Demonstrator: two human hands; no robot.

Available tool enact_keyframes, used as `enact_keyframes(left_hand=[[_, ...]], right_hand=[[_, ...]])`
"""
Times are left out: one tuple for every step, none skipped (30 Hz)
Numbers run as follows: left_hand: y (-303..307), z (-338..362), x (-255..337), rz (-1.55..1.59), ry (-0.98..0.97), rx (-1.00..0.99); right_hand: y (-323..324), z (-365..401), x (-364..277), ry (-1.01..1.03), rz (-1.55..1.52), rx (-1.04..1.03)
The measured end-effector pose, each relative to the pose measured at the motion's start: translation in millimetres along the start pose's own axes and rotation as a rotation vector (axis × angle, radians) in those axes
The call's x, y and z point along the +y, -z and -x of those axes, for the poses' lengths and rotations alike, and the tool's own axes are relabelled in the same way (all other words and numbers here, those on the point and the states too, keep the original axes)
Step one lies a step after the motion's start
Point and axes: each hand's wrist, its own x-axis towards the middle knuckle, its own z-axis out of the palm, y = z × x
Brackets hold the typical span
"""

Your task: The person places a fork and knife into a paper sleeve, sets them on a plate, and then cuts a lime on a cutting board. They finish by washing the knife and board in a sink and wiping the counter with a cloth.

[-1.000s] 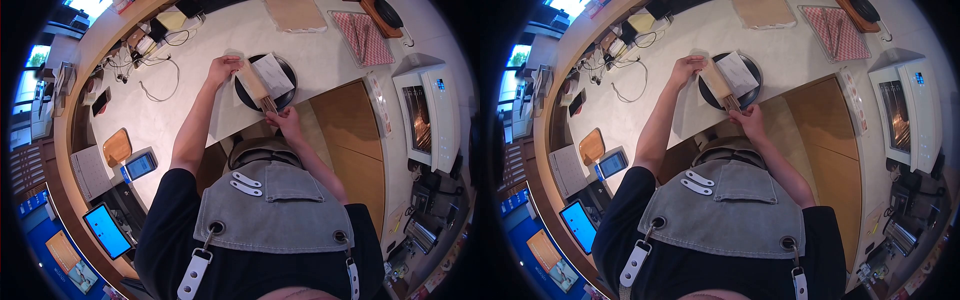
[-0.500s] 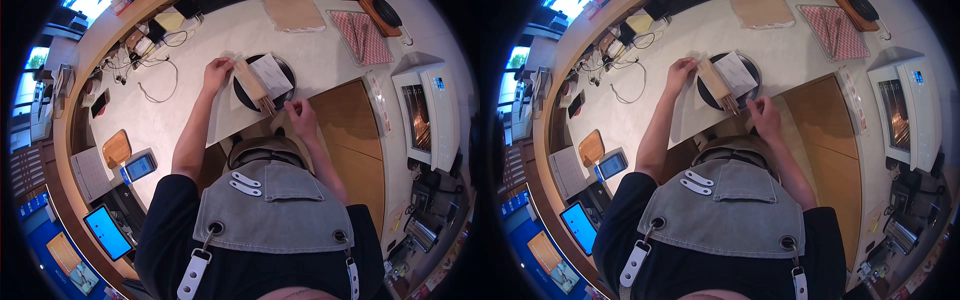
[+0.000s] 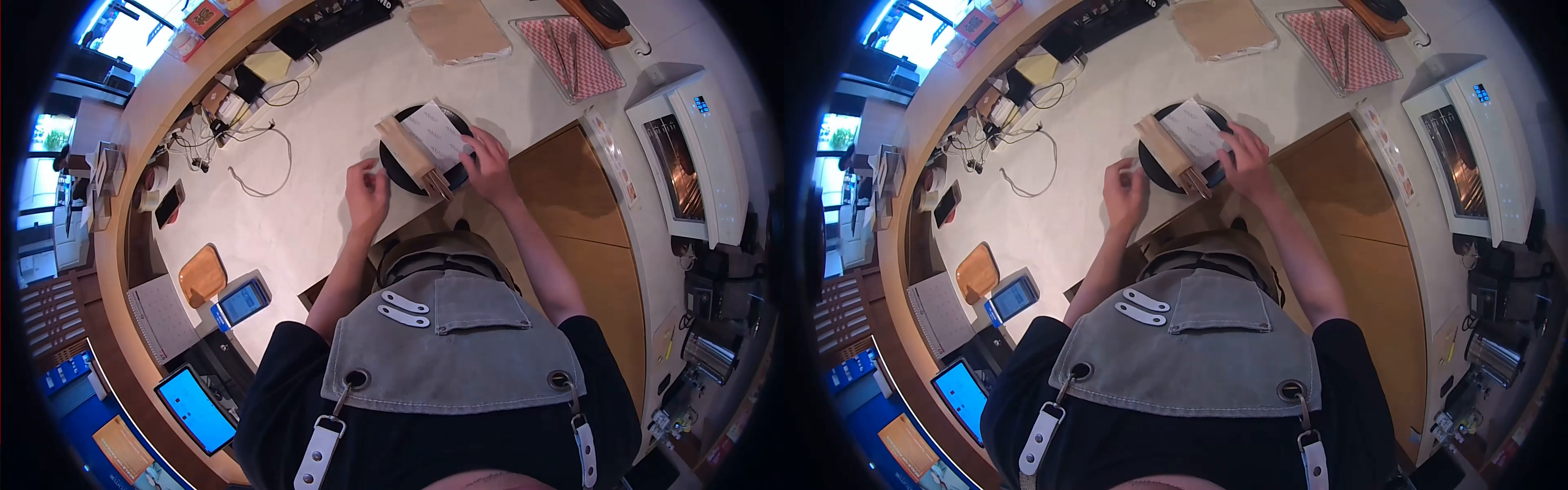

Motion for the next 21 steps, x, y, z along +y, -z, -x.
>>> enact_keyframes(left_hand=[[4.9, -1.6, -1.8, 0.130, 0.184, -0.064], [7.5, -3.8, -3.1, 0.258, 0.366, -0.132], [6.9, -5.9, -6.2, 0.360, 0.411, -0.193], [5.3, -7.7, -12.2, 0.459, 0.455, -0.257], [3.9, -9.5, -18.0, 0.556, 0.498, -0.325], [1.0, -11.0, -22.2, 0.600, 0.500, -0.334], [-3.4, -12.0, -25.6, 0.644, 0.501, -0.345], [-5.7, -14.0, -29.7, 0.687, 0.502, -0.361], [-6.2, -16.9, -32.9, 0.684, 0.483, -0.364], [-6.8, -19.6, -36.0, 0.681, 0.466, -0.371], [-7.8, -24.1, -39.3, 0.678, 0.448, -0.380], [-7.5, -29.3, -39.2, 0.674, 0.435, -0.382], [-5.8, -34.1, -39.7, 0.671, 0.425, -0.381], [-4.1, -37.6, -40.7, 0.670, 0.416, -0.377], [-2.4, -41.7, -41.9, 0.660, 0.401, -0.384], [-1.4, -47.9, -42.9, 0.653, 0.387, -0.385], [-0.8, -52.1, -43.4, 0.645, 0.375, -0.381], [-1.0, -55.3, -44.0, 0.649, 0.382, -0.365], [-1.3, -59.4, -43.7, 0.652, 0.387, -0.348], [-1.0, -63.0, -42.8, 0.656, 0.388, -0.331], [0.4, -65.2, -38.9, 0.619, 0.403, -0.322]], right_hand=[[-0.7, 3.7, 0.0, -0.079, -0.061, 0.046], [-1.8, 9.0, 0.6, -0.263, -0.177, 0.028], [-3.9, 15.8, 2.5, -0.446, -0.294, 0.010], [-7.7, 22.4, 4.1, -0.630, -0.414, -0.006], [-13.0, 29.6, 4.7, -0.691, -0.526, 0.003], [-17.5, 35.4, 3.2, -0.750, -0.640, 0.015], [-21.0, 39.1, 3.7, -0.808, -0.754, 0.031], [-24.5, 41.5, 4.7, -0.801, -0.761, 0.033], [-26.8, 41.8, 2.8, -0.796, -0.766, 0.037], [-28.9, 42.6, 0.9, -0.793, -0.771, 0.043], [-31.4, 41.1, 0.4, -0.788, -0.712, 0.044], [-35.1, 37.2, 3.5, -0.785, -0.652, 0.042], [-37.1, 31.0, 3.5, -0.784, -0.591, 0.036], [-39.4, 23.4, 4.4, -0.782, -0.506, 0.040], [-39.4, 11.4, -0.3, -0.781, -0.420, 0.037], [-42.8, 2.5, -1.5, -0.776, -0.335, 0.029], [-47.3, -6.2, -4.0, -0.790, -0.308, 0.043], [-54.6, -13.8, -3.9, -0.801, -0.283, 0.056], [-59.8, -17.9, -5.0, -0.809, -0.260, 0.069], [-62.9, -19.4, -6.8, -0.808, -0.247, 0.068], [-65.8, -20.9, -6.3, -0.805, -0.233, 0.069]])
